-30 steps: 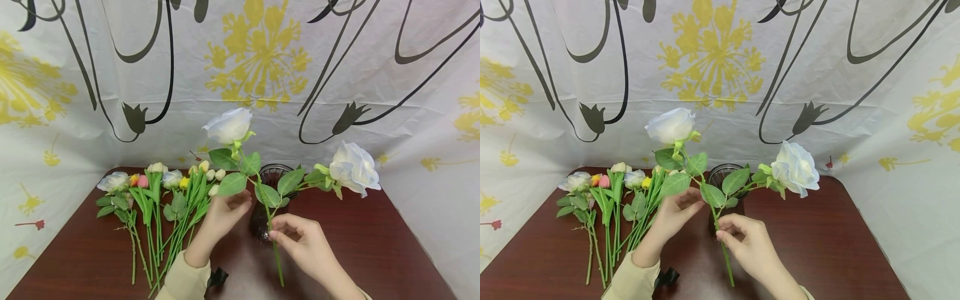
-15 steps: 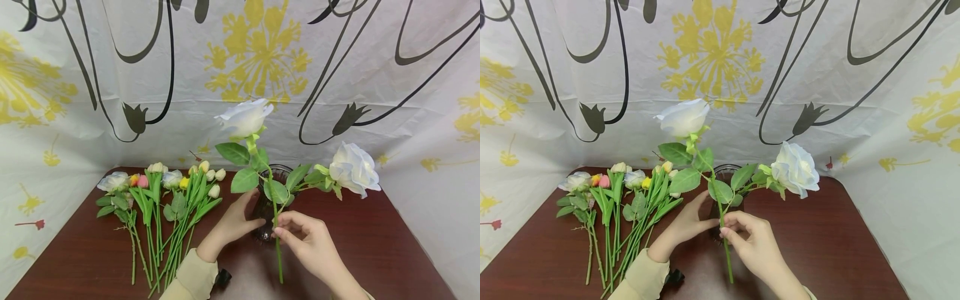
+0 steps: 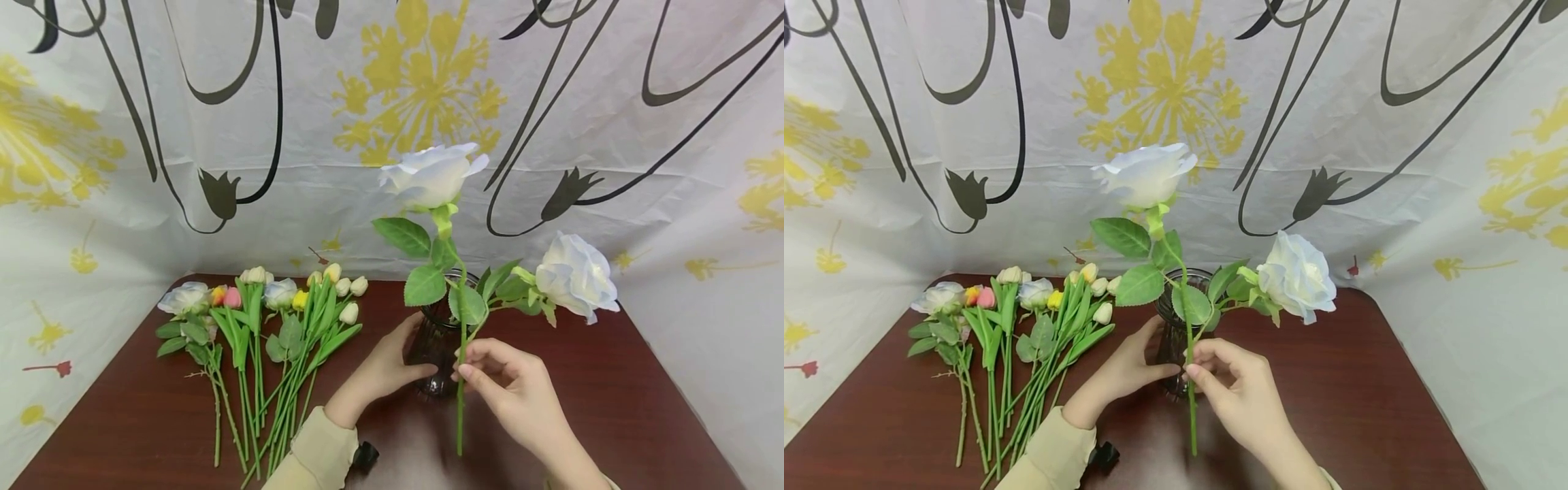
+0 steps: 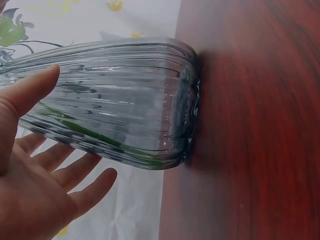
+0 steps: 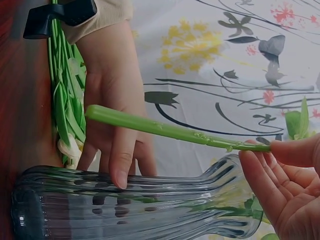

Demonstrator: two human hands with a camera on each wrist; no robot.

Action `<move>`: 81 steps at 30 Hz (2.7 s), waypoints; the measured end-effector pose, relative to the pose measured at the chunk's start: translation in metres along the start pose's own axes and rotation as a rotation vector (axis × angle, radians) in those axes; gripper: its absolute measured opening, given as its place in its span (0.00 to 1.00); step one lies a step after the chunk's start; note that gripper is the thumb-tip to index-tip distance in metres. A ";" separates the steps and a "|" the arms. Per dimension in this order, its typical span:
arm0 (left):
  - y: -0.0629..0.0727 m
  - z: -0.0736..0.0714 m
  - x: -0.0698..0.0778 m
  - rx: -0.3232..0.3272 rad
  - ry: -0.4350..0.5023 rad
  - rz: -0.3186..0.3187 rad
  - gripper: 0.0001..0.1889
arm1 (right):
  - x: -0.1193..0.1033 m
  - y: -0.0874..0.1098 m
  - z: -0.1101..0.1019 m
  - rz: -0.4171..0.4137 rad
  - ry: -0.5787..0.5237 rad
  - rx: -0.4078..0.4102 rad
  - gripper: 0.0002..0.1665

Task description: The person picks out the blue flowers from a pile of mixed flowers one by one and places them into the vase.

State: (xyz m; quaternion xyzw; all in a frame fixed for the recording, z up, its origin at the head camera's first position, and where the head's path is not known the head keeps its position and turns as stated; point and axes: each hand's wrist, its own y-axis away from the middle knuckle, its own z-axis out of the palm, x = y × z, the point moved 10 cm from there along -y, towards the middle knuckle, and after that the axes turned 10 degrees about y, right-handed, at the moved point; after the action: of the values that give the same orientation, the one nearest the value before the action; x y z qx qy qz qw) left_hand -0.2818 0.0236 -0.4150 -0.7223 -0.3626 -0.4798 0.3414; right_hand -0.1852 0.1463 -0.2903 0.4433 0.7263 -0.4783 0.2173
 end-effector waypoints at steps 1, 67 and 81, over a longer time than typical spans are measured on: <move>0.000 0.000 0.001 0.000 0.006 0.009 0.45 | 0.000 0.000 -0.001 0.000 -0.003 0.003 0.12; 0.006 0.002 0.026 0.176 -0.357 0.116 0.45 | 0.000 -0.004 -0.051 -0.217 -0.620 0.283 0.12; 0.006 0.003 0.024 0.183 -0.363 0.090 0.47 | 0.008 -0.001 -0.073 -0.230 -0.782 0.482 0.09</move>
State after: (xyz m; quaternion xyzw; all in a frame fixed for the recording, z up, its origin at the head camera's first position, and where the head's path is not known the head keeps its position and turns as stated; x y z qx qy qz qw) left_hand -0.2692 0.0278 -0.3943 -0.7785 -0.4276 -0.2910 0.3557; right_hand -0.1821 0.2144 -0.2627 0.1845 0.5026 -0.7852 0.3112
